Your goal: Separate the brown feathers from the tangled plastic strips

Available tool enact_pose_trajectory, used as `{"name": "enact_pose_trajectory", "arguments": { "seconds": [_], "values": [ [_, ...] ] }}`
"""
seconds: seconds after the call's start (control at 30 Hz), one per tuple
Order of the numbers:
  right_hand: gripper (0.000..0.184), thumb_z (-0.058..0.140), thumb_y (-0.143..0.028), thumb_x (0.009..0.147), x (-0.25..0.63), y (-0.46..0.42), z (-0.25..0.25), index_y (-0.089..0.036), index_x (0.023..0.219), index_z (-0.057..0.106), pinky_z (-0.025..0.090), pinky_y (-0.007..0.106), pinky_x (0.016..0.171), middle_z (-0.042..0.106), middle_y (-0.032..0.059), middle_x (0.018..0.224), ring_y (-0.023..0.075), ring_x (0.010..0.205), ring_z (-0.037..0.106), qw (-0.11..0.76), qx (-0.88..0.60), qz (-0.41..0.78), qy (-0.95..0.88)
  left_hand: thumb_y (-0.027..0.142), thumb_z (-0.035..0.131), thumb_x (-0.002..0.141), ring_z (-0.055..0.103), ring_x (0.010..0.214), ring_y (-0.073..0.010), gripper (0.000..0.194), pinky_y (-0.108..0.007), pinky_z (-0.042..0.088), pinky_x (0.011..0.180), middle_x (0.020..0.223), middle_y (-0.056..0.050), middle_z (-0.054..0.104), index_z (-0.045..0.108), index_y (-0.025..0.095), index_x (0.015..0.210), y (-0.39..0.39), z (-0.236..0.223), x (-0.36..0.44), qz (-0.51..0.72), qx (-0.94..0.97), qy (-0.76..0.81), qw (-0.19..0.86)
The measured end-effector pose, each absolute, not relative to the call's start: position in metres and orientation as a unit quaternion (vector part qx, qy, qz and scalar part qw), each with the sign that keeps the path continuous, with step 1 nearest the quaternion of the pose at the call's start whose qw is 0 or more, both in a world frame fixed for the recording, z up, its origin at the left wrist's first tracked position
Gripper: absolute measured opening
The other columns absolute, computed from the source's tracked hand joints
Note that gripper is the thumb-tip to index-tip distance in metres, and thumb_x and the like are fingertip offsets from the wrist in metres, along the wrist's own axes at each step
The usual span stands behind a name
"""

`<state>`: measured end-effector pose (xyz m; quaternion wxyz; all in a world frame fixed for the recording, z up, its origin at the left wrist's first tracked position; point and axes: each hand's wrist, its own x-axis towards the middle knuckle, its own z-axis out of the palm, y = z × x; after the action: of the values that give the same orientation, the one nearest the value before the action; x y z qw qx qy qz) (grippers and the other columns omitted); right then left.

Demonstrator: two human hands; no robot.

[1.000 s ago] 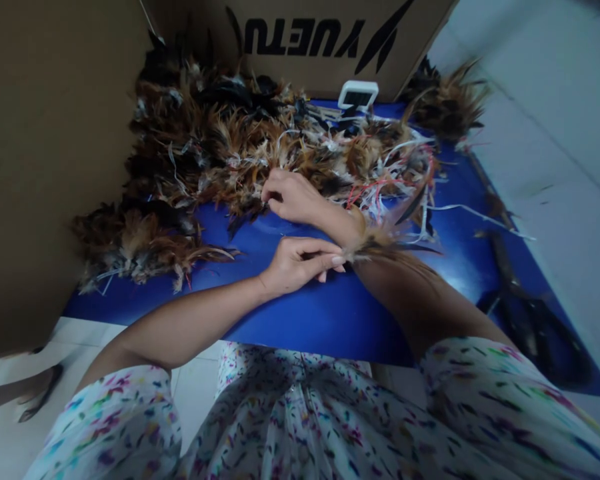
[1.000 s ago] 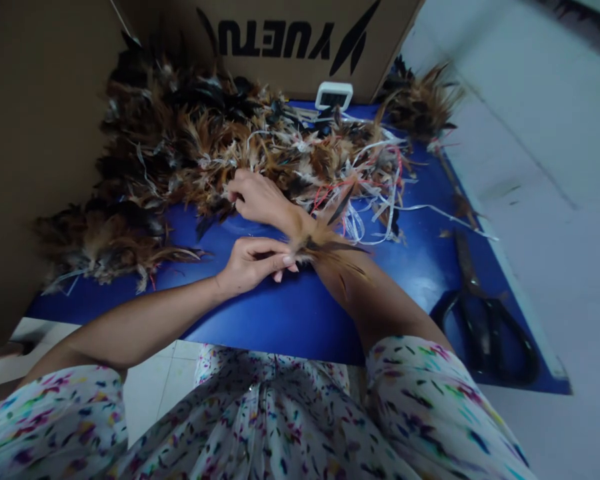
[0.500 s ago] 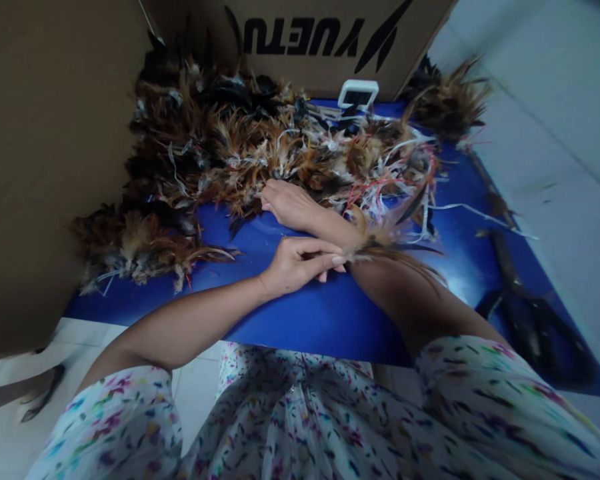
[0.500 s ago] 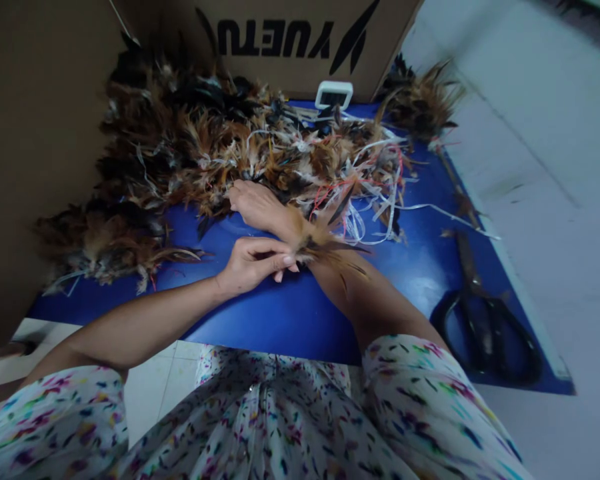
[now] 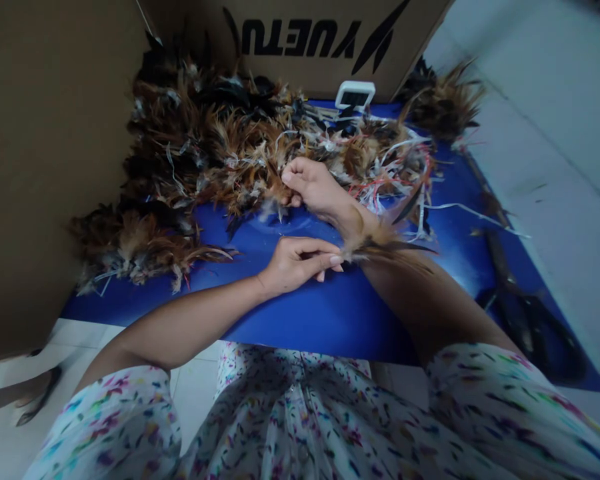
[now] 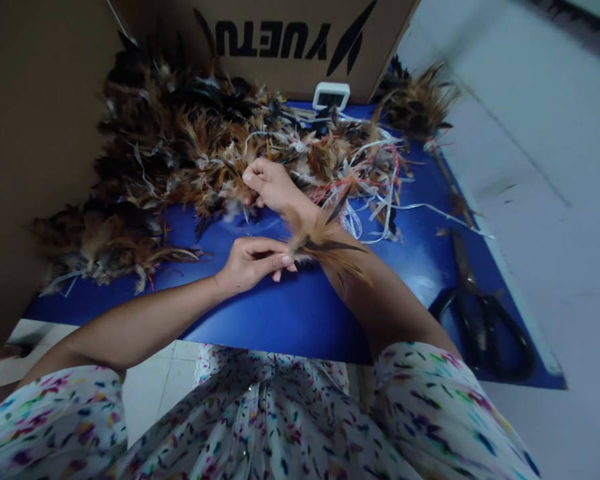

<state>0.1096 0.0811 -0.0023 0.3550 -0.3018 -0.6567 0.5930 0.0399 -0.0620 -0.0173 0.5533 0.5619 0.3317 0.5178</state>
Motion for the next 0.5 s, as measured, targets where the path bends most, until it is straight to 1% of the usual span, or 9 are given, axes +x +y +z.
{"name": "enact_pose_trajectory", "arguments": {
  "seconds": [0.07,0.13,0.23,0.33,0.4,0.5],
  "values": [
    [0.043,0.079,-0.052,0.08,0.114,0.08,-0.001,-0.023,0.079,0.047,0.034,0.019,0.042,0.055,-0.0057,0.058,0.0103,0.052,0.058,0.365,-0.297,0.623,-0.625,0.045,0.076,0.082,0.056,0.047,-0.0056,0.034,-0.019,0.047,0.049,0.069,-0.006,0.075,0.075,0.012,0.077,-0.062,-0.018,0.04,0.513,0.563,0.337,0.554],
    [0.044,0.081,-0.05,0.079,0.119,0.078,0.001,-0.022,0.079,0.047,0.035,0.017,0.041,0.059,-0.0047,0.06,0.0098,0.051,0.059,0.367,-0.302,0.643,-0.601,0.047,0.076,0.082,0.056,0.047,-0.0058,0.036,-0.019,0.047,0.049,0.07,-0.006,0.075,0.076,0.012,0.077,-0.062,-0.018,0.04,0.51,0.564,0.34,0.553],
    [0.038,0.084,-0.037,0.077,0.124,0.075,0.004,-0.021,0.078,0.05,0.038,0.017,0.041,0.063,-0.0031,0.062,0.0101,0.052,0.06,0.373,-0.333,0.65,-0.572,0.049,0.076,0.082,0.057,0.048,-0.0061,0.037,-0.02,0.048,0.05,0.071,-0.006,0.075,0.076,0.012,0.078,-0.062,-0.018,0.039,0.506,0.567,0.345,0.551],
    [0.032,0.083,-0.023,0.076,0.128,0.071,0.007,-0.02,0.076,0.051,0.041,0.017,0.042,0.064,-0.0025,0.062,0.0102,0.054,0.062,0.381,-0.358,0.646,-0.557,0.049,0.076,0.082,0.057,0.048,-0.0061,0.037,-0.02,0.048,0.051,0.071,-0.006,0.075,0.076,0.012,0.078,-0.062,-0.018,0.04,0.506,0.569,0.345,0.55],
    [0.029,0.081,-0.017,0.076,0.129,0.07,0.009,-0.019,0.076,0.052,0.042,0.017,0.043,0.063,-0.0028,0.062,0.0105,0.055,0.063,0.383,-0.365,0.64,-0.556,0.047,0.076,0.082,0.056,0.047,-0.0058,0.035,-0.02,0.048,0.05,0.07,-0.006,0.075,0.076,0.012,0.077,-0.062,-0.018,0.04,0.509,0.568,0.34,0.55],
    [0.027,0.078,-0.015,0.076,0.132,0.069,0.01,-0.02,0.081,0.052,0.043,0.017,0.044,0.061,-0.0043,0.06,0.0115,0.056,0.065,0.384,-0.374,0.63,-0.562,0.043,0.076,0.083,0.056,0.047,-0.0052,0.032,-0.019,0.048,0.05,0.069,-0.005,0.075,0.076,0.012,0.077,-0.062,-0.017,0.04,0.516,0.567,0.333,0.55]
  ]
}}
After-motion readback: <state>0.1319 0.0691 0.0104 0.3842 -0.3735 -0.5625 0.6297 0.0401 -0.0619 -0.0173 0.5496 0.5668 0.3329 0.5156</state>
